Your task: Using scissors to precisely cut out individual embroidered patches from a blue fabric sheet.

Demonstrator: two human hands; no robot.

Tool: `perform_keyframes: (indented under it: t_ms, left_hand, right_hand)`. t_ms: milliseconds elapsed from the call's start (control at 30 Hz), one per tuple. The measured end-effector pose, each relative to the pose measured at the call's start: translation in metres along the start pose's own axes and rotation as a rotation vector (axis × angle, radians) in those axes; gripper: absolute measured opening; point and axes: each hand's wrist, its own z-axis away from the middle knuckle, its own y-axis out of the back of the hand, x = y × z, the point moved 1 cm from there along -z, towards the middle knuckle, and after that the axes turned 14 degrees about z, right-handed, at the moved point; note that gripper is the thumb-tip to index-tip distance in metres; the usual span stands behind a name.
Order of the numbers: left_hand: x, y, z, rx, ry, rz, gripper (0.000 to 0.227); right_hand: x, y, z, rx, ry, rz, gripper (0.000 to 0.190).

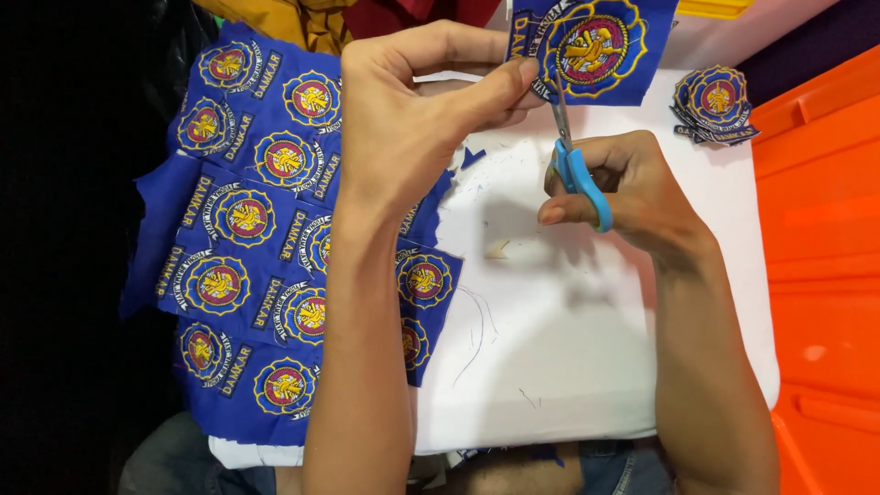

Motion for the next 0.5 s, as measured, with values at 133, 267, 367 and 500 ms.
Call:
perform_keyframes:
  t_ms: [133,267,367,500]
  left_hand:
    - [-0.0012,0.0000,-0.0008,0.011,0.033,0.053,0.019]
    - [-0.0022,0.0000,-0.0009,0.007,0.038,0.072,0.018]
    - [-0.0004,-0.0006,-0.0007,0.021,0.052,0.083,0.020]
    - [-0.0003,-0.0007,-0.0007,0.029,0.057,0.065,0.020]
  right_hand:
    - [0.0043,0.0006,-0.0003,0.006,0.017,-0.015,0.027]
    - [-0.0004,0.0005,0.0001,-0.015,0.064,0.007,0.032]
    - [-0.0012,0.0003,-0.0002,-0.017,0.065,0.028,0.034]
    - [-0.0043,-0.0004,0.0000,-0.010,0.050,0.063,0.034]
